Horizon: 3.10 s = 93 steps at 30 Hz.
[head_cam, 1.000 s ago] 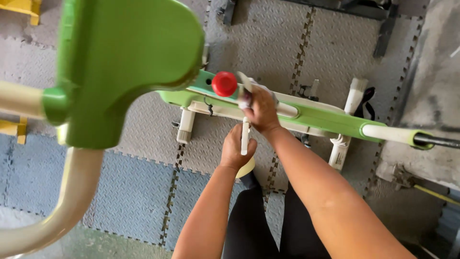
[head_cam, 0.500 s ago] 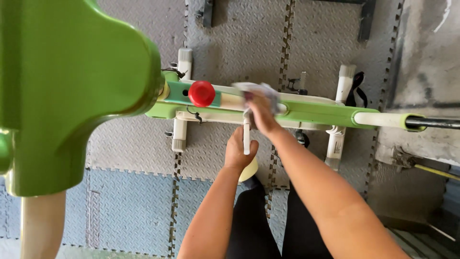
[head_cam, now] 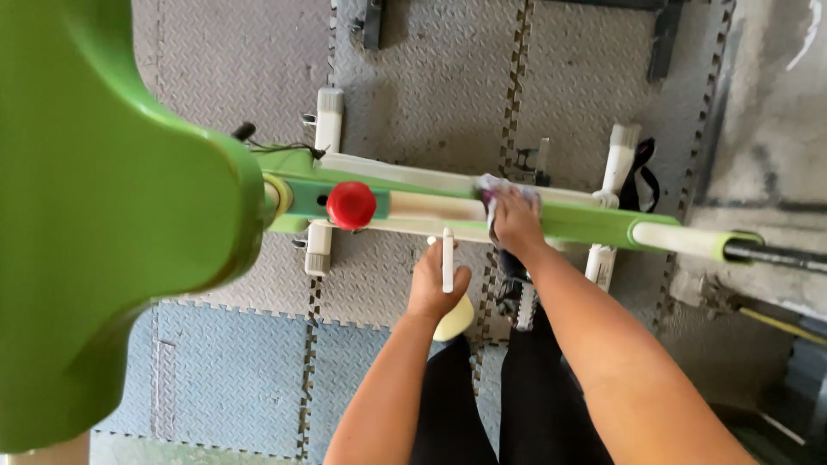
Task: Cleaning the handlebars, frame, and seat of a stationary exercise bike using a cleaning cloth and a spray bottle.
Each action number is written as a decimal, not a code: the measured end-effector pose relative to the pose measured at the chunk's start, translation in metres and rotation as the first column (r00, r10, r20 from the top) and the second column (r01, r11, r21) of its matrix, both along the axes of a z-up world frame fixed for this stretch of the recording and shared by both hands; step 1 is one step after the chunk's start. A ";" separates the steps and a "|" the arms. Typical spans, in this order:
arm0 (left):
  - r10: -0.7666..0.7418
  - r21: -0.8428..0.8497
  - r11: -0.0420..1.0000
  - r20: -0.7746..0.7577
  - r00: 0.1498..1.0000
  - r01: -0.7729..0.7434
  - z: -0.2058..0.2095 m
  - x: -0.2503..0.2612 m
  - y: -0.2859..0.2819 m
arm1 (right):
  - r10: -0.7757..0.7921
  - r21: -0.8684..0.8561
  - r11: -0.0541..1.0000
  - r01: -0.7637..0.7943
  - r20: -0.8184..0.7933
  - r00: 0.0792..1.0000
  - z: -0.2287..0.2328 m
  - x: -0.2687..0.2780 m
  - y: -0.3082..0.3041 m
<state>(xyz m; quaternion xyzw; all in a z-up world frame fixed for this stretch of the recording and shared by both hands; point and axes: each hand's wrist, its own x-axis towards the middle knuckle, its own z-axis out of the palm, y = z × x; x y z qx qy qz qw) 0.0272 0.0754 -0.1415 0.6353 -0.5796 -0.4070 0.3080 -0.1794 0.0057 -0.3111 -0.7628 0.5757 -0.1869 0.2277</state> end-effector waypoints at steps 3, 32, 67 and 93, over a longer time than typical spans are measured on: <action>0.071 0.071 0.995 -0.003 0.997 -0.071 0.003 -0.012 -0.010 | -0.090 0.159 0.983 0.086 0.018 0.996 -0.009 -0.005 -0.006; 0.748 0.126 0.639 0.131 0.651 -0.759 0.018 -0.091 -0.065 | -0.570 0.975 0.072 -0.208 0.212 0.794 0.046 0.021 -0.106; 0.442 0.010 0.896 0.079 0.894 -0.444 0.014 -0.054 -0.010 | -0.037 0.434 0.802 -0.410 0.722 0.691 0.086 0.099 -0.062; -0.156 -0.107 0.981 0.036 0.987 0.159 0.002 0.079 0.025 | -0.274 -0.283 0.927 0.246 -0.062 0.960 -0.076 0.045 0.047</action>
